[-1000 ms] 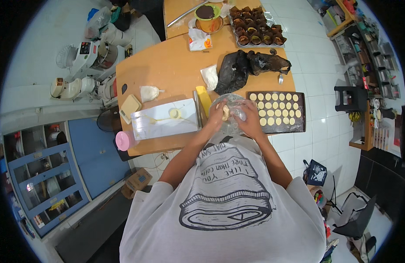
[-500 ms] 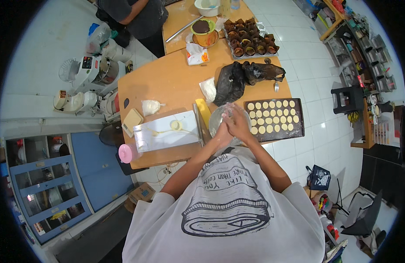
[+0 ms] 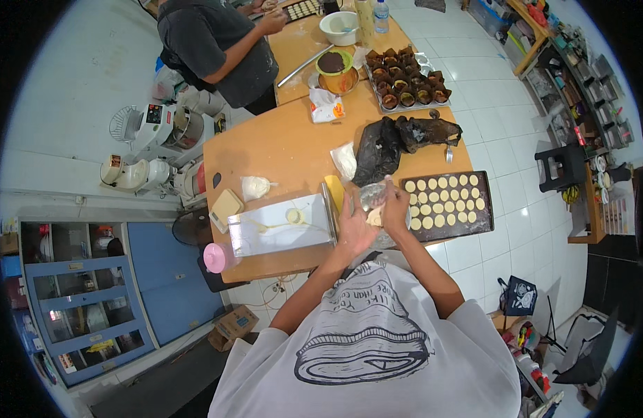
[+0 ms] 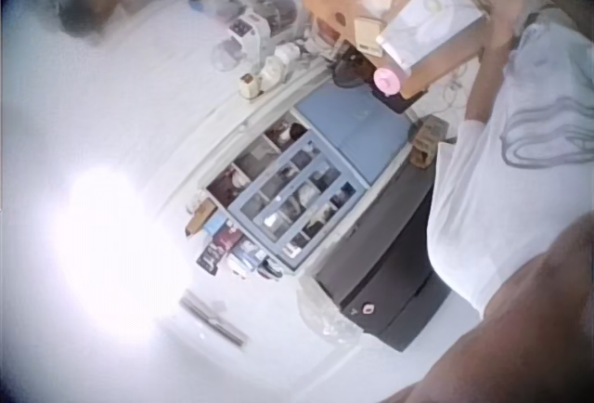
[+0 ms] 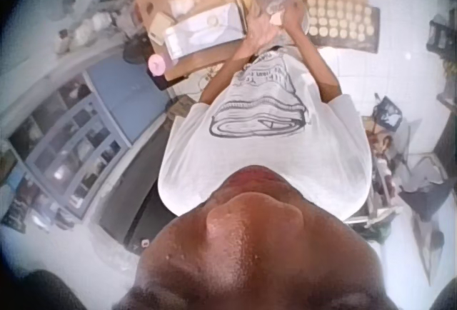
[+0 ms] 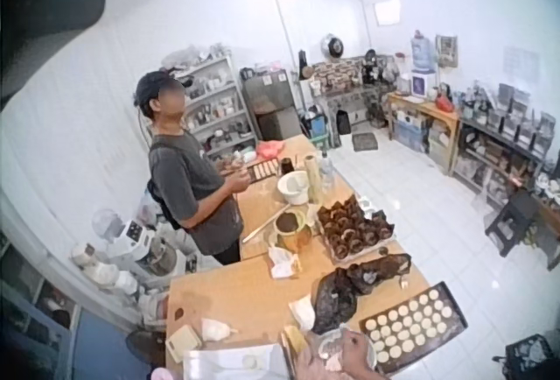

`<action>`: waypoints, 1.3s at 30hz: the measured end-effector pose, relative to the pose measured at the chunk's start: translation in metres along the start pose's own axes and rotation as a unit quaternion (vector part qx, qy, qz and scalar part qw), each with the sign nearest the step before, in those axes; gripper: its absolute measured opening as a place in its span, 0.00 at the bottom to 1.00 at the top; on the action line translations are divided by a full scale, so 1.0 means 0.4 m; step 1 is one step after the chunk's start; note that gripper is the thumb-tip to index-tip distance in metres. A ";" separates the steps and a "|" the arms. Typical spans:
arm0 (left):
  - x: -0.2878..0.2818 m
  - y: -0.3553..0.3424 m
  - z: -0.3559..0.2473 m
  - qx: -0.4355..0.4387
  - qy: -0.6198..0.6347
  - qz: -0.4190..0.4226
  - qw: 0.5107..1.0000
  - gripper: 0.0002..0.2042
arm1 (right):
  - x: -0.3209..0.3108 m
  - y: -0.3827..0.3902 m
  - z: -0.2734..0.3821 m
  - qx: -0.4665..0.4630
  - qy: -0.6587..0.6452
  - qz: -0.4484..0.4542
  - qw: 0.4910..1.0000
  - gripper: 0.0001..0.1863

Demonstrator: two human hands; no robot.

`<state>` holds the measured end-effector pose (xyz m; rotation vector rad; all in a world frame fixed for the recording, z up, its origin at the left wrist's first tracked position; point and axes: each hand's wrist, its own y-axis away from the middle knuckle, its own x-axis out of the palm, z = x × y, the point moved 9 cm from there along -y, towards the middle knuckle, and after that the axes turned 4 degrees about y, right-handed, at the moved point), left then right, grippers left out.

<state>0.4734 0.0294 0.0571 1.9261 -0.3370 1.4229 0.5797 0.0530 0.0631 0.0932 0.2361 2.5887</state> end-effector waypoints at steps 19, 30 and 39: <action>-0.092 -0.076 0.027 0.000 -0.011 -0.146 0.989 0.25 | -0.035 0.019 -0.030 -0.078 -0.047 0.043 0.995 0.05; -0.068 -0.078 -0.123 0.070 -0.056 -0.146 0.985 0.17 | -0.018 0.132 0.276 -0.376 0.343 0.119 0.852 0.22; 0.035 -0.066 0.034 0.007 -0.123 0.015 0.992 0.30 | 0.040 0.090 0.204 -0.328 0.307 0.142 0.882 0.24</action>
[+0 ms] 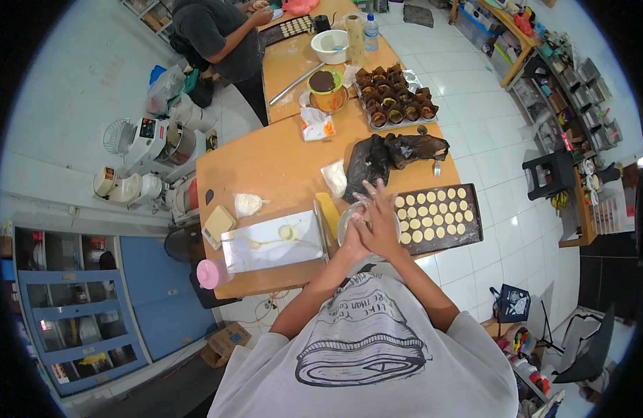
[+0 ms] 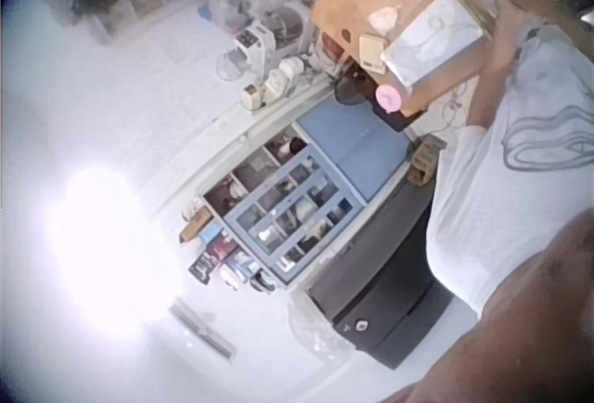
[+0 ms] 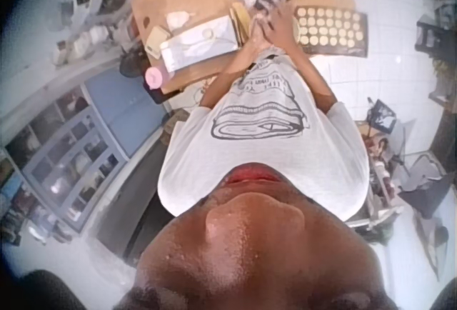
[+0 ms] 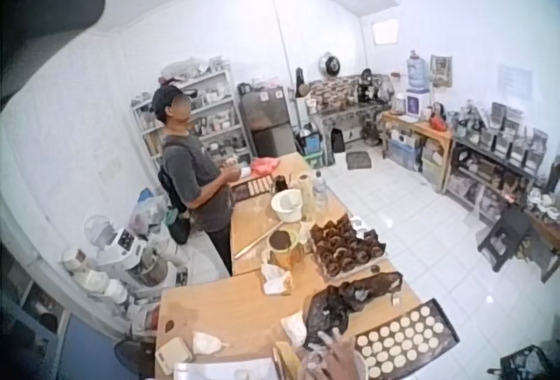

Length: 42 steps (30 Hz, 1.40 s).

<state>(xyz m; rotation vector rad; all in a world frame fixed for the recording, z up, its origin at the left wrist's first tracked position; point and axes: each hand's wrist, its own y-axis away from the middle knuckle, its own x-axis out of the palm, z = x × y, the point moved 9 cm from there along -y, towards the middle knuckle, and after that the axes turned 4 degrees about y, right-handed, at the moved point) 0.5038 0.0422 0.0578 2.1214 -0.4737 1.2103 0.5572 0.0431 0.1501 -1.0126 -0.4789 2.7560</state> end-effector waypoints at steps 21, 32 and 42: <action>-0.038 0.019 0.013 -0.031 0.030 -0.056 0.997 0.26 | 0.015 0.003 -0.095 0.239 -0.344 -0.050 0.907 0.15; -0.012 0.061 -0.119 0.093 -0.269 -0.012 0.959 0.23 | 0.049 0.081 -0.125 0.196 -0.292 0.088 0.932 0.41; 0.049 0.075 -0.123 0.143 -0.427 0.014 0.893 0.27 | 0.027 0.123 -0.177 0.252 -0.291 0.037 0.922 0.17</action>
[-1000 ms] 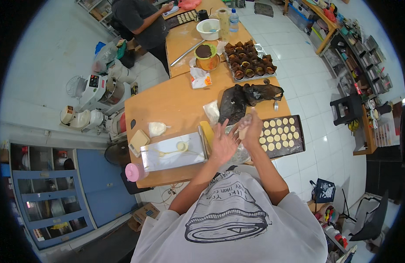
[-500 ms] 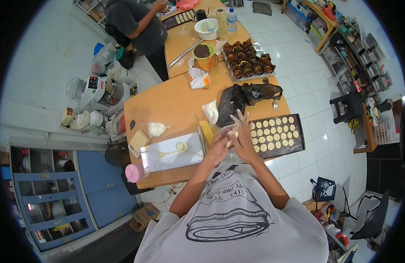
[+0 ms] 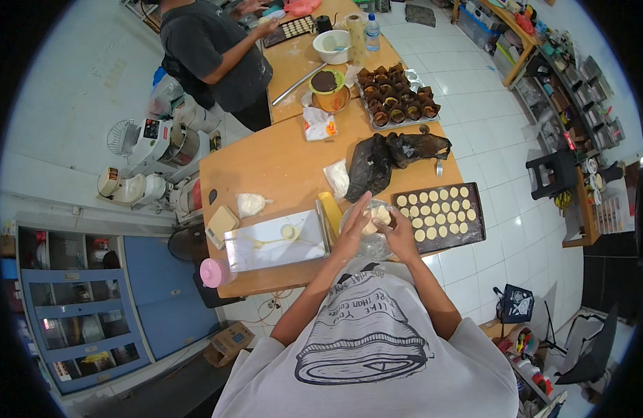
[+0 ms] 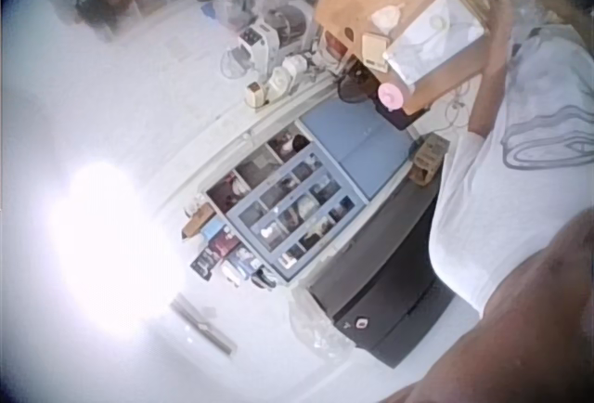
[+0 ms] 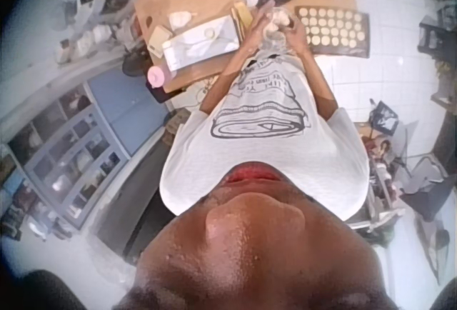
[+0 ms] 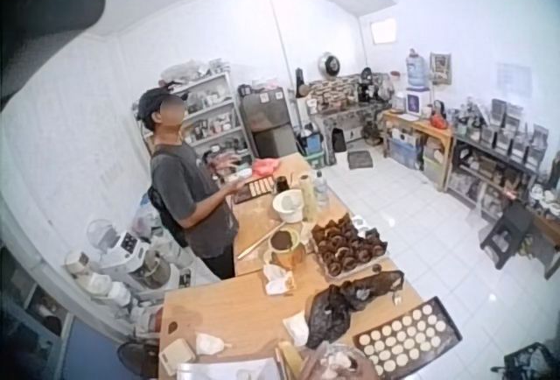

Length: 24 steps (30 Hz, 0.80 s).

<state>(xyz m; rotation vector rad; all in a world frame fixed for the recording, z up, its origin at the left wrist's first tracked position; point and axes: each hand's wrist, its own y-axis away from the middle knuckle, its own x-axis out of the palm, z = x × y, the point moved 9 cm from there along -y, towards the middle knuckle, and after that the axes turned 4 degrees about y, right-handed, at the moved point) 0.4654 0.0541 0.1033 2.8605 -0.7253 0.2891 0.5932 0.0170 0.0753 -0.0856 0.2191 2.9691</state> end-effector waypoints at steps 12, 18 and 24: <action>-0.012 -0.042 0.128 -0.142 0.344 -0.118 0.921 0.28 | 0.107 0.032 0.063 -0.162 0.322 0.119 0.925 0.41; -0.095 -0.038 0.239 -0.188 0.425 -0.205 0.861 0.20 | 0.131 0.077 0.160 -0.183 0.500 0.143 0.835 0.41; -0.071 -0.037 0.133 -0.114 0.466 0.090 0.873 0.20 | 0.031 0.052 0.306 -0.273 0.244 -0.025 0.930 0.36</action>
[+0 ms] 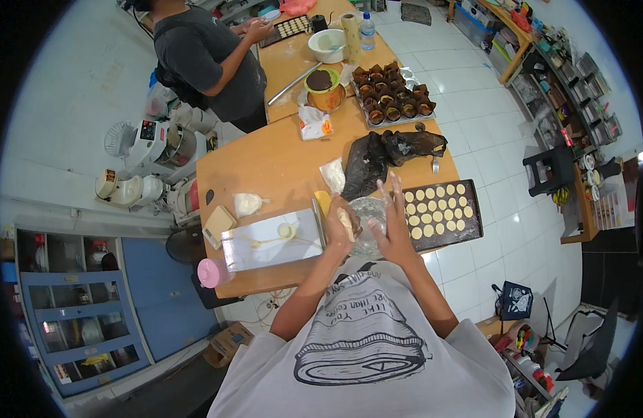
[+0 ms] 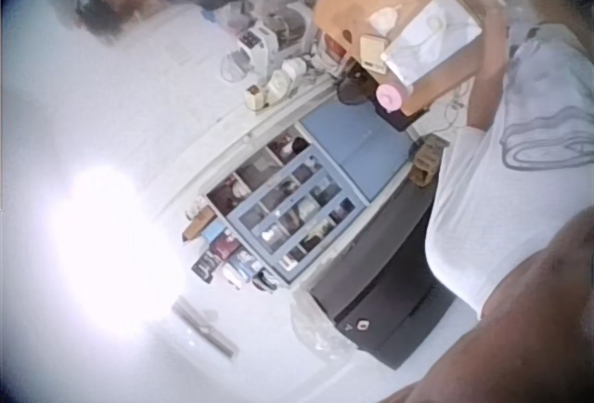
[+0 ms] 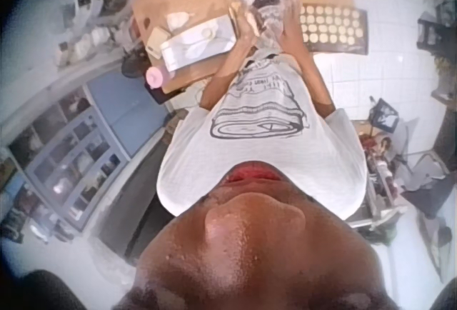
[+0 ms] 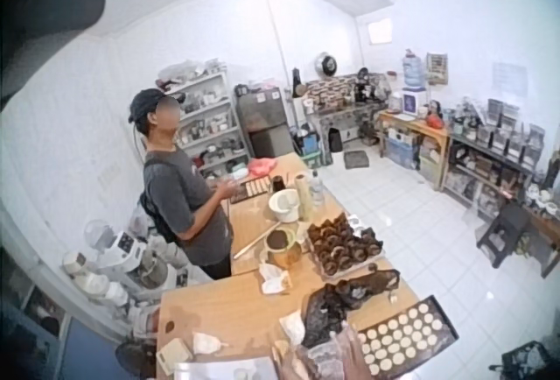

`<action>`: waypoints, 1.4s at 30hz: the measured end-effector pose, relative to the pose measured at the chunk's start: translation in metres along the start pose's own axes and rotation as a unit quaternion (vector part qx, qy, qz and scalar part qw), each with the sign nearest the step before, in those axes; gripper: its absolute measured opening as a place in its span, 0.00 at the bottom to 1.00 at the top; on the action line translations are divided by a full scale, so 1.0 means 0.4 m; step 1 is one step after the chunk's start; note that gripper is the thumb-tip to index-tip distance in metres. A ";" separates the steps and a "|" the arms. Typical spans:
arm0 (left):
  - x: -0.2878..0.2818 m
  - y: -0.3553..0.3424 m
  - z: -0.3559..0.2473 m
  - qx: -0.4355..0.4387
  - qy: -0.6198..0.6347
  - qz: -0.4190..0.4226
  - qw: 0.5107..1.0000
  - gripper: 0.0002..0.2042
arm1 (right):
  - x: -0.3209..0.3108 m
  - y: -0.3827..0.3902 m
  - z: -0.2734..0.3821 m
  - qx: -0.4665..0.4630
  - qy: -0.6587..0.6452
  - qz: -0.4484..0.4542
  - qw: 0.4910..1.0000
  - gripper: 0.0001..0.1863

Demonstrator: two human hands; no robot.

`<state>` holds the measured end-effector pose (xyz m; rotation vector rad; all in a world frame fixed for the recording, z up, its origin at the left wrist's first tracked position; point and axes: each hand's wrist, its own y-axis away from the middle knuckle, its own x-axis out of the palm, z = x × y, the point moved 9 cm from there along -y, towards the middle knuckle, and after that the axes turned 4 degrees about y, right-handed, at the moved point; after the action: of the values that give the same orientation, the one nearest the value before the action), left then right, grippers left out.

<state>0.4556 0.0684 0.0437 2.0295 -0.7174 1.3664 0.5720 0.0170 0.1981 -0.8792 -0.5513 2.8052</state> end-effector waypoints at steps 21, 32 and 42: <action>0.019 -0.011 0.109 -0.033 0.025 -0.091 0.995 0.32 | 0.118 0.062 -0.360 0.312 -0.425 -0.165 0.833 0.24; -0.037 -0.019 0.095 0.027 -0.223 -0.192 0.955 0.25 | 0.106 0.002 -0.195 0.088 0.120 -0.005 0.989 0.25; 0.047 0.031 0.100 -0.078 -0.511 -0.166 0.840 0.27 | 0.132 0.127 -0.255 0.245 -0.260 0.044 0.933 0.23</action>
<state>0.4780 0.0291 0.0514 2.5107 -0.7863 -0.0768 0.5859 0.0140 0.0732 -0.0622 0.1562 3.0309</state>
